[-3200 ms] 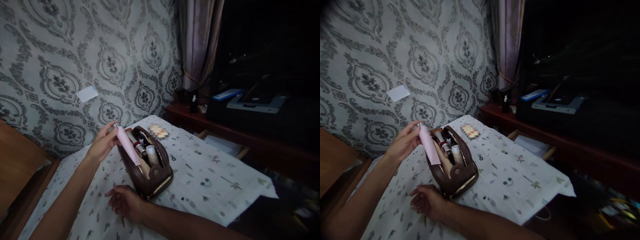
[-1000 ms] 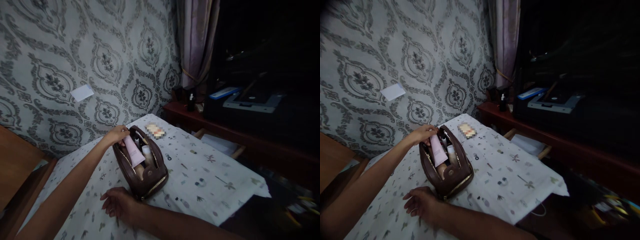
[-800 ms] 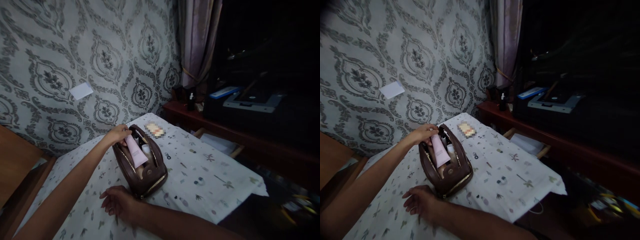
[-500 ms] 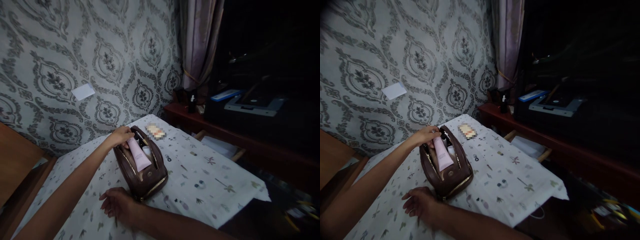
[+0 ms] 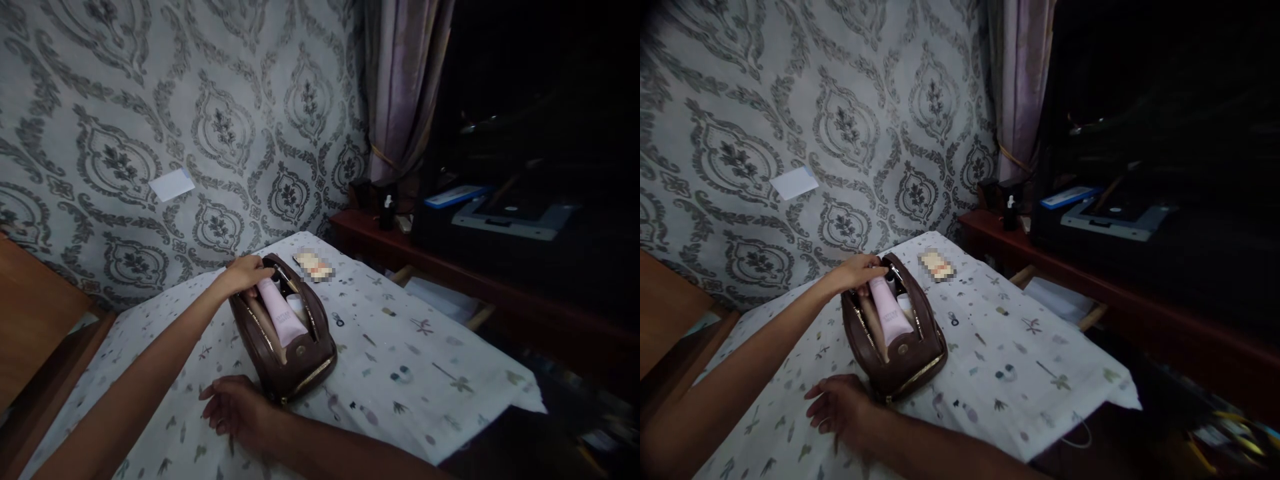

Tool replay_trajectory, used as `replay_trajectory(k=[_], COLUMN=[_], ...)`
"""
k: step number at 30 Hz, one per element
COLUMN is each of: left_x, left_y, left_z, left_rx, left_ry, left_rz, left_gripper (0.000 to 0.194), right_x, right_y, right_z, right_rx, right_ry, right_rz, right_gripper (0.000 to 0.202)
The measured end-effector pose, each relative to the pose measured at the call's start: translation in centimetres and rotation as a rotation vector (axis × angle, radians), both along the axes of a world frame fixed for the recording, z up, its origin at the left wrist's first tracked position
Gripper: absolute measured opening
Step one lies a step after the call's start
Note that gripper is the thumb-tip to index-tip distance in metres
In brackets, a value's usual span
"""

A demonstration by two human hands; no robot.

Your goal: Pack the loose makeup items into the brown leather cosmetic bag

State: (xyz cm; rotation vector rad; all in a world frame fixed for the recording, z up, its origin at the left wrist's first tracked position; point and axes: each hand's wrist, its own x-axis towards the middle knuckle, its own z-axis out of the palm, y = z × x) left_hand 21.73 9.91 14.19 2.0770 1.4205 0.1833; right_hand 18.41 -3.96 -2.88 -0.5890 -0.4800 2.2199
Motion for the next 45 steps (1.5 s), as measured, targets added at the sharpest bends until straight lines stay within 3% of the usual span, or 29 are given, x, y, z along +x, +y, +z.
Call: replay_trajectory(k=[4, 11, 16, 22, 28, 40, 45], left_x=[-0.8, -3.1, -2.8, -2.1, -2.2, -3.7, -4.2], left_y=[0.3, 1.5, 1.4, 1.7, 0.8, -0.6, -2.3], left_z=[1.1, 3.6, 2.6, 1.3, 1.6, 2.0, 2.6], left_rx=[-0.152, -0.123, -0.123, 0.020, 0.315, 0.441, 0.506], left_ry=[-0.203, -0.322, -0.185, 0.024, 0.143, 0.153, 0.172], left_rz=[0.029, 0.031, 0.003, -0.116, -0.221, -0.323, -0.556], left_gripper=[0.028, 0.033, 0.030, 0.025, 0.029, 0.025, 0.029], right_x=[-0.1, -0.3, -0.2, 0.0, 0.0, -0.5, -0.3], right_y=[0.0, 0.0, 0.0, 0.0, -0.1, 0.2, 0.1], right_z=[0.2, -0.5, -0.6, -0.2, -0.2, -0.8, -0.3], right_rx=[-0.001, 0.013, 0.022, 0.014, 0.020, 0.024, 0.015], right_ry=[-0.023, 0.007, 0.022, 0.020, 0.004, -0.007, -0.008], right_rz=[-0.013, -0.016, -0.017, -0.008, -0.014, -0.007, -0.004], right_gripper=[0.017, 0.020, 0.020, 0.018, 0.019, 0.020, 0.019])
